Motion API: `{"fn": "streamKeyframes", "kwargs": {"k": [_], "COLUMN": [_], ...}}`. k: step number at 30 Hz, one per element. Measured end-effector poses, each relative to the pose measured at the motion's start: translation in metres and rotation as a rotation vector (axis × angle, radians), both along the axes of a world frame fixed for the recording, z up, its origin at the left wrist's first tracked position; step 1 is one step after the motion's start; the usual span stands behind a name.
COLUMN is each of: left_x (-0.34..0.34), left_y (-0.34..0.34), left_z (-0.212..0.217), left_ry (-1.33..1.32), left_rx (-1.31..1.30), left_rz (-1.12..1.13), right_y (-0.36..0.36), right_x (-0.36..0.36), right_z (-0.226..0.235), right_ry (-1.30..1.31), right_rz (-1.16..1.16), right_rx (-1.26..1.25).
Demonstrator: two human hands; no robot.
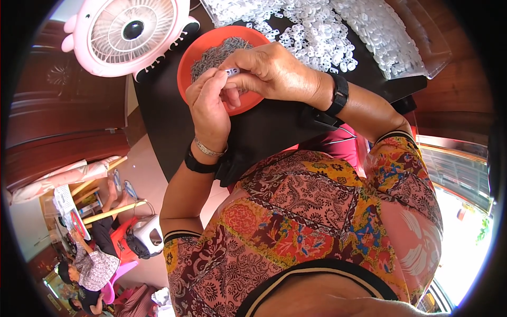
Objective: The recorder is manually assembling small metal springs into white plastic hardware components on a workbench.
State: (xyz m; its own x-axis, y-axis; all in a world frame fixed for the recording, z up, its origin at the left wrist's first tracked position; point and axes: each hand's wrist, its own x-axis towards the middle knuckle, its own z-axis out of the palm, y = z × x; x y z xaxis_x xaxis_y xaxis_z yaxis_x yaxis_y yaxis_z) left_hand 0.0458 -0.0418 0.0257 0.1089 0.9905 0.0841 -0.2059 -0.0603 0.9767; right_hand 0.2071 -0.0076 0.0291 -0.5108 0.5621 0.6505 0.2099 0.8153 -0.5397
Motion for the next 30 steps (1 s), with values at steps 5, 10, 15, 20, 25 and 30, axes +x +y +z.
{"fn": "streamKeyframes", "kwargs": {"k": [5,10,15,20,25,30], "left_x": [0.002,0.004,0.003,0.001,-0.002,-0.006], "left_y": [-0.001,-0.003,-0.002,-0.001,0.003,0.006], "left_z": [0.0,0.001,0.001,0.004,0.002,-0.003], "left_ry": [-0.016,-0.026,-0.004,0.016,-0.032,-0.03], "left_rx": [0.0,0.002,0.065,0.127,0.049,0.068], "left_rz": [0.015,0.009,0.005,0.012,-0.014,-0.04], "right_y": [0.0,-0.002,0.001,0.005,0.008,0.005], "right_x": [0.0,0.002,0.001,0.001,0.004,0.003], "right_z": [-0.002,0.0,0.001,0.001,0.001,-0.001], "right_ry": [-0.022,-0.053,-0.004,0.067,0.009,0.054], "right_rz": [-0.034,-0.047,-0.053,-0.01,-0.003,0.012], "right_rx": [0.042,0.073,0.155,0.131,0.147,-0.011]}}
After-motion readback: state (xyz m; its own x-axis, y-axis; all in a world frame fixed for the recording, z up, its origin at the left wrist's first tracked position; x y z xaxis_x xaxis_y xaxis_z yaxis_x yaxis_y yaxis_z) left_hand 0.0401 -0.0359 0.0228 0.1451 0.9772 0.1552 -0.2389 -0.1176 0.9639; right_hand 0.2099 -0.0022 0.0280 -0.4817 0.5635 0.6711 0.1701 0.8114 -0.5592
